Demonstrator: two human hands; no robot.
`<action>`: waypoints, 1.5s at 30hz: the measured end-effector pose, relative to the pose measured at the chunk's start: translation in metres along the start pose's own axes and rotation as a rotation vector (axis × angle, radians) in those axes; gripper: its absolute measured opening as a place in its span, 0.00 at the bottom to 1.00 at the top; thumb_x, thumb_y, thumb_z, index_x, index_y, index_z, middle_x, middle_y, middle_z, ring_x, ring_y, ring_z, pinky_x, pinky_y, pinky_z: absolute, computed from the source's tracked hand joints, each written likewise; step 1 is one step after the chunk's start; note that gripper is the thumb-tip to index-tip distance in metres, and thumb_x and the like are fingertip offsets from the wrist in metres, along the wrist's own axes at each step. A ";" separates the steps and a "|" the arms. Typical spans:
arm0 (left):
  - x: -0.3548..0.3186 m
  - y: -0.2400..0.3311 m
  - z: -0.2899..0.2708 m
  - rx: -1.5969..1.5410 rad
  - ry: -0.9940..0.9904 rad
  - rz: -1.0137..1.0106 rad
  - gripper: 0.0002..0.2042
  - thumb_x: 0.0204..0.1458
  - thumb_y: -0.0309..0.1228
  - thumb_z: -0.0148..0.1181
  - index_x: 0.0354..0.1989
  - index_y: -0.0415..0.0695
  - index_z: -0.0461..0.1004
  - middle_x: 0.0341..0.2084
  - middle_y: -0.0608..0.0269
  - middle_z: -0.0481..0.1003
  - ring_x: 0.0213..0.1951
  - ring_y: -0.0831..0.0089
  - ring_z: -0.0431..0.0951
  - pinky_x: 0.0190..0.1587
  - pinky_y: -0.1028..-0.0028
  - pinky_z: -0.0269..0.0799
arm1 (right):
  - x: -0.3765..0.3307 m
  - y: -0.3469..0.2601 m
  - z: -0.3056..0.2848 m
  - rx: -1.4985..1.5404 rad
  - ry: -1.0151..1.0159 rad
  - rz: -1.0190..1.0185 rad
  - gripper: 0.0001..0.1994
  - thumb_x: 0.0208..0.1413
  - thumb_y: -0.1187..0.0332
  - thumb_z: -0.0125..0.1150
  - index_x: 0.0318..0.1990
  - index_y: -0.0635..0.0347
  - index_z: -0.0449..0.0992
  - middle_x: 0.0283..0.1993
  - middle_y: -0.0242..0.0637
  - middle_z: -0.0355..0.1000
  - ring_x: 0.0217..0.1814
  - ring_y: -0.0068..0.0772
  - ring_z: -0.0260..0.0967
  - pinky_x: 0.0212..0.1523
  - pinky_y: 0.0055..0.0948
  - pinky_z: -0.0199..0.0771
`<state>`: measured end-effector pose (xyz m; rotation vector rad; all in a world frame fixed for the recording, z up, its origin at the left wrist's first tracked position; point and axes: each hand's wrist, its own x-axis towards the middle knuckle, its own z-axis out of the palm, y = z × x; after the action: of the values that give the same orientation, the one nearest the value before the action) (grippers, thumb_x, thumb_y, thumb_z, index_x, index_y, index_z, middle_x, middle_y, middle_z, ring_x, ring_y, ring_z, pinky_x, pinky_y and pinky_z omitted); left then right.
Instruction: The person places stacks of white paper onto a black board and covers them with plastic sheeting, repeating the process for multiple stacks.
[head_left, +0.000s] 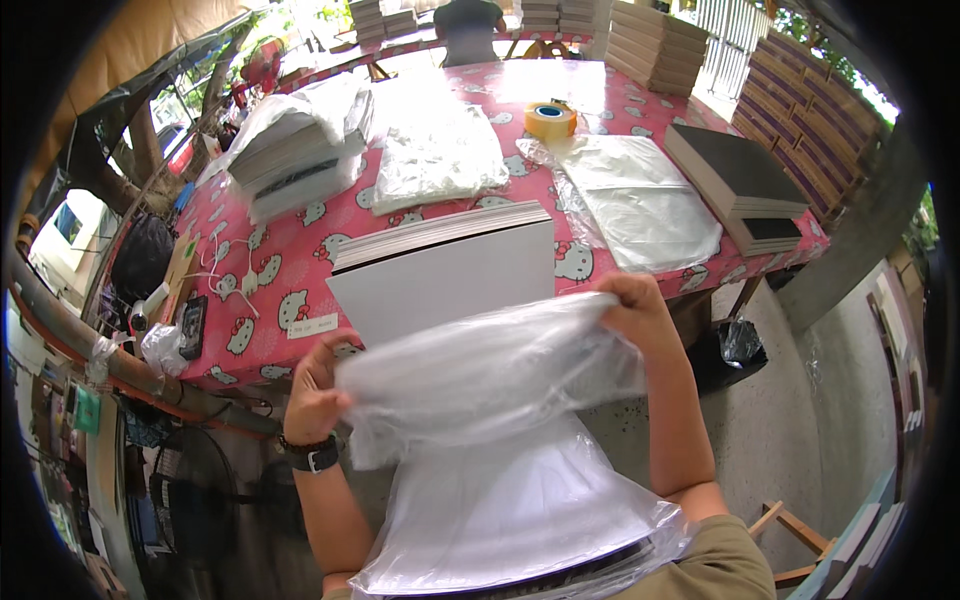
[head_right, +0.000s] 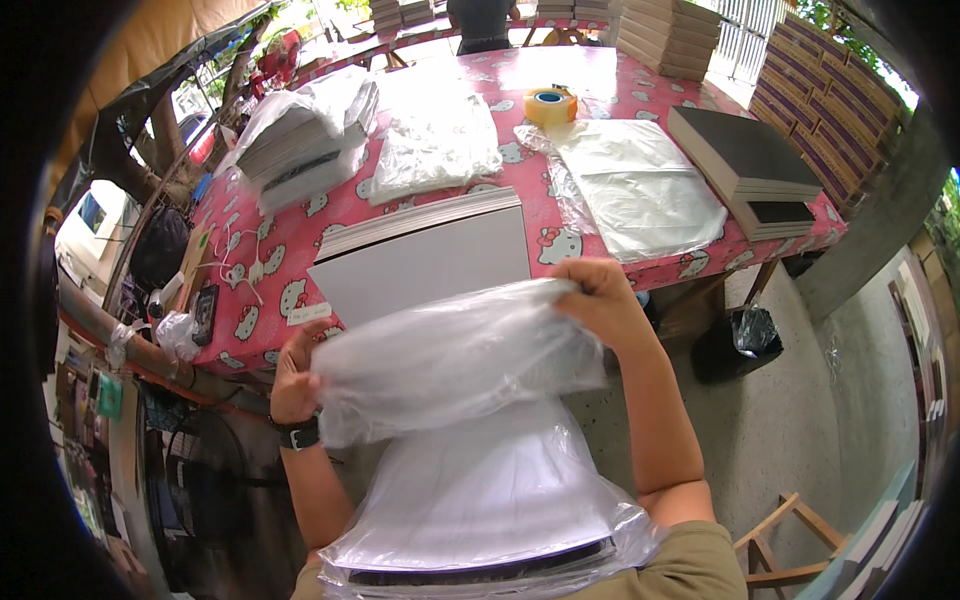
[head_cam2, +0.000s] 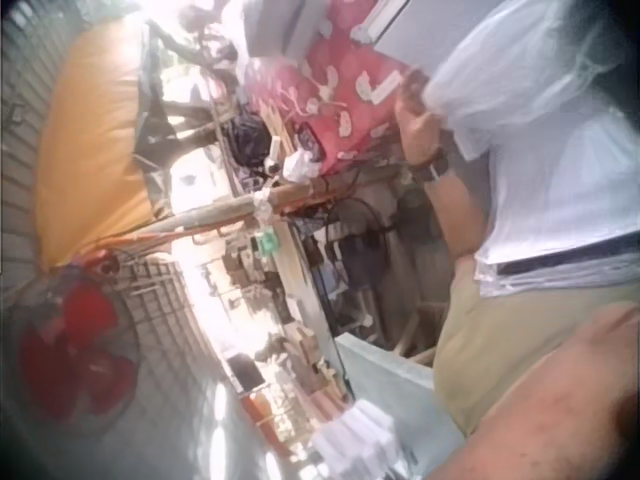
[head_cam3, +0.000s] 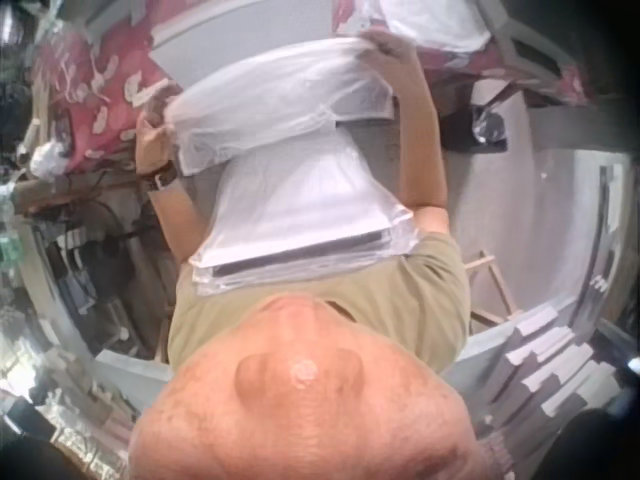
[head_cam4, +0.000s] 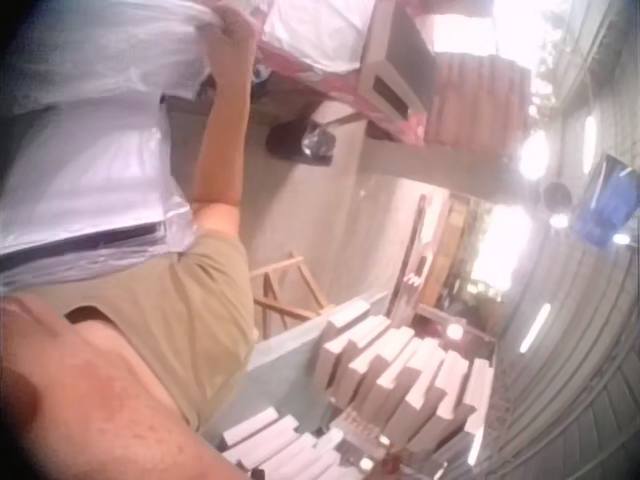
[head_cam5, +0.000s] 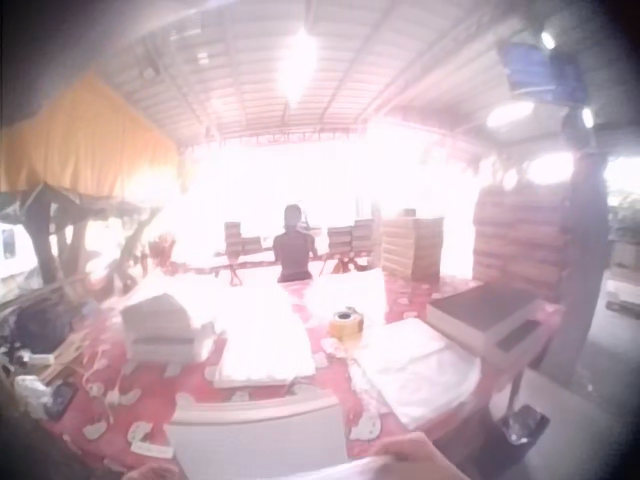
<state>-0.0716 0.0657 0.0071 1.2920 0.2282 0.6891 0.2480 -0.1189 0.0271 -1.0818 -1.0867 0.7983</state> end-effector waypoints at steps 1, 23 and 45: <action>0.010 0.002 0.001 0.079 0.120 0.043 0.31 0.35 0.26 0.65 0.50 0.35 0.58 0.29 0.69 0.69 0.35 0.76 0.69 0.39 0.77 0.65 | 0.009 0.000 0.002 -0.180 0.095 -0.025 0.13 0.43 0.77 0.54 0.39 0.66 0.72 0.23 0.35 0.70 0.25 0.17 0.66 0.26 0.19 0.63; 0.001 0.016 -0.007 0.370 0.469 0.192 0.06 0.47 0.24 0.49 0.32 0.37 0.70 0.31 0.58 0.73 0.34 0.74 0.72 0.39 0.75 0.67 | 0.007 0.018 0.011 0.219 0.037 0.339 0.15 0.45 0.78 0.54 0.43 0.70 0.68 0.30 0.32 0.69 0.30 0.17 0.67 0.31 0.17 0.68; -0.093 -0.269 -0.075 1.284 0.623 -0.475 0.15 0.46 0.39 0.54 0.21 0.37 0.69 0.24 0.48 0.67 0.31 0.55 0.65 0.33 0.62 0.59 | -0.129 0.294 -0.018 -0.682 0.466 0.492 0.07 0.46 0.71 0.55 0.32 0.64 0.71 0.21 0.34 0.67 0.25 0.21 0.62 0.27 0.22 0.62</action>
<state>-0.0919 0.0415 -0.2851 2.0564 1.6325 0.4830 0.2270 -0.1536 -0.2917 -2.0500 -0.6973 0.4997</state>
